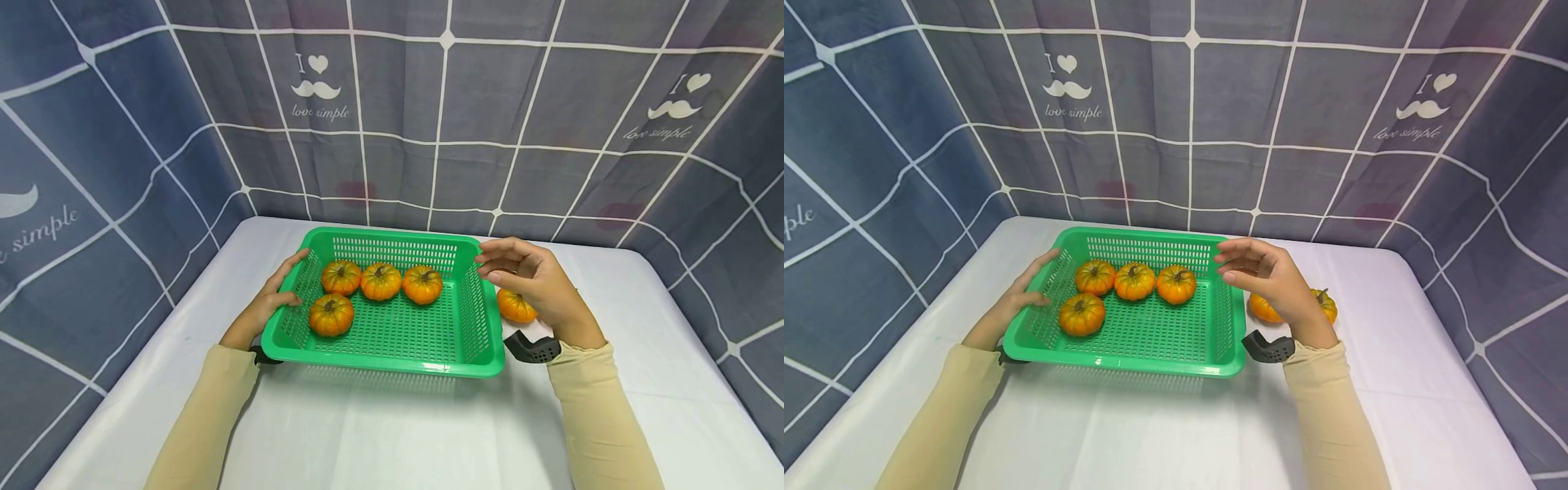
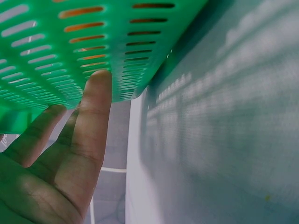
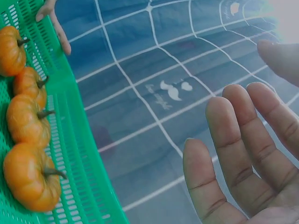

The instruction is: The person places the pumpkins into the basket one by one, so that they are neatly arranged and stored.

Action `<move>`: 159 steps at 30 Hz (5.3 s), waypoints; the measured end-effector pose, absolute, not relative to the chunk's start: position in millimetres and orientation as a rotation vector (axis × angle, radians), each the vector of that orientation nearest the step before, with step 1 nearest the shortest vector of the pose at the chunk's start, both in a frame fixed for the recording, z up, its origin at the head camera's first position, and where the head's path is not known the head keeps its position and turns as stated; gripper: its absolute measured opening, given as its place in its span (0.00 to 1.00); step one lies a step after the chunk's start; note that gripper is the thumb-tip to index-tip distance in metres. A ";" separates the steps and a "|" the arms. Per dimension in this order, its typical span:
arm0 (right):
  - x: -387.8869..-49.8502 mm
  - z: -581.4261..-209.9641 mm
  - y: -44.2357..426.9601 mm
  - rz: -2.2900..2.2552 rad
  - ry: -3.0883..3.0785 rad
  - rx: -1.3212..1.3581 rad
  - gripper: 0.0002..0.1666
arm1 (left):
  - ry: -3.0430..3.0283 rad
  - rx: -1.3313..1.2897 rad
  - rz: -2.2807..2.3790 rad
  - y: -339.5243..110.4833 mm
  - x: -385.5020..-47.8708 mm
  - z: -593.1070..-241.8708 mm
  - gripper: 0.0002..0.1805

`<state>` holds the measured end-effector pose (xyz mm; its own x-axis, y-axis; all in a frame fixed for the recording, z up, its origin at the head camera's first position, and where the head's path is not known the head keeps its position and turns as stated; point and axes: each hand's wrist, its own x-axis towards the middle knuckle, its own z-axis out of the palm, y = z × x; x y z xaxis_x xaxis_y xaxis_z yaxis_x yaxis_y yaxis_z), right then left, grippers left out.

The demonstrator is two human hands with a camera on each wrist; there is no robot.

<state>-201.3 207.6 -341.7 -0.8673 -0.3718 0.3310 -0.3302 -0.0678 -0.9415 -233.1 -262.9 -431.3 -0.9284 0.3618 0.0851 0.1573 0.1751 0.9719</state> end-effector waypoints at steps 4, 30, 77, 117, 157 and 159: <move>-197.9 -345.1 218.1 -2.198 2.145 -0.784 0.24 | 2.268 0.501 1.856 -263.3 -233.2 -431.9 0.55; -192.7 -385.5 259.1 -2.637 2.560 -0.214 0.27 | 2.311 0.529 1.824 -262.3 -233.7 -433.4 0.55; -190.8 -489.2 370.4 -2.420 2.241 0.048 0.25 | 2.226 0.492 1.878 -264.0 -233.7 -433.5 0.55; -188.6 -435.5 360.2 -1.558 2.810 0.046 0.50 | 2.243 0.484 1.857 -265.2 -234.6 -433.8 0.55; -174.4 -373.7 293.7 -1.509 2.826 -0.674 0.46 | 2.206 0.495 1.889 -264.1 -233.4 -434.0 0.55; -176.2 -374.6 289.6 -1.541 2.788 -0.722 0.46 | 2.189 0.495 1.904 -263.7 -233.0 -433.8 0.55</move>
<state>-176.2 289.6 -374.6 -0.8949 -0.3174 0.3137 -0.4344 0.4592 -0.7749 -233.0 -263.7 -433.8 -0.9244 0.3753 0.0684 0.1197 0.1151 0.9861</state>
